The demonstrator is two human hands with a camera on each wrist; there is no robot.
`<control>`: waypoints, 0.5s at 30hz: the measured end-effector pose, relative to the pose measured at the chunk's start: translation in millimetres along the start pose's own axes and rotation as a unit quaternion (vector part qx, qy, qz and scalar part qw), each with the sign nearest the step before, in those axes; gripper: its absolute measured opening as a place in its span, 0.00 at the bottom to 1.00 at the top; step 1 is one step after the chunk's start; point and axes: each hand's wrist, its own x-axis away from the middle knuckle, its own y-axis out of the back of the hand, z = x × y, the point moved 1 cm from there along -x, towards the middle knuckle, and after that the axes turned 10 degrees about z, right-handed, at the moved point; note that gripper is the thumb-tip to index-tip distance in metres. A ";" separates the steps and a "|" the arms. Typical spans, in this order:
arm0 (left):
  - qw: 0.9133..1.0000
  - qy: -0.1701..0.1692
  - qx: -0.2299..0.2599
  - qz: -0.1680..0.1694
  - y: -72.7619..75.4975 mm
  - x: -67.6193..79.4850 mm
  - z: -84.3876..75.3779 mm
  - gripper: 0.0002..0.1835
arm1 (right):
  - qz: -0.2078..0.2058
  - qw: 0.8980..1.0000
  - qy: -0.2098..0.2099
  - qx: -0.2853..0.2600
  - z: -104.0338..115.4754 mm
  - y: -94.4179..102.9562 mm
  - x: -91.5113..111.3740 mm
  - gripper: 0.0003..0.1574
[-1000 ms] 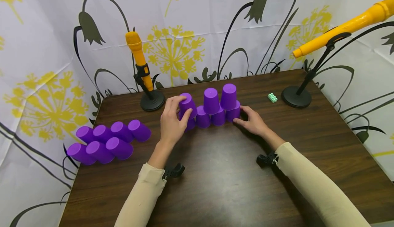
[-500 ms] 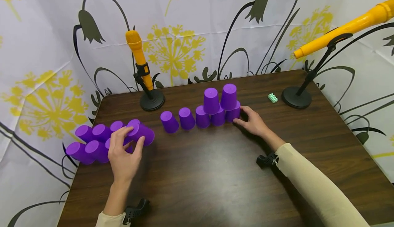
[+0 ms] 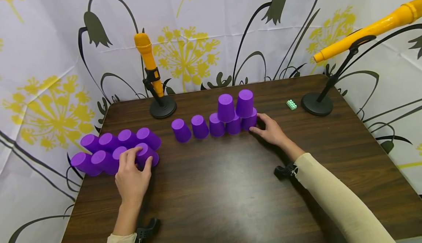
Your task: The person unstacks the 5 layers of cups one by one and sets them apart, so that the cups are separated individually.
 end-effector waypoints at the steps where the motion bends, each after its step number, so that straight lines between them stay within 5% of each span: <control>1: 1.000 0.001 -0.002 0.002 -1.3 0.0 0.2 0.23 | 0.000 1.000 0.000 0.000 0.0 0.1 0.1 0.38; 15: 0.999 0.013 -0.039 -0.005 -2.3 0.3 0.2 0.24 | -0.001 1.000 0.002 -0.001 -0.1 0.5 0.9 0.38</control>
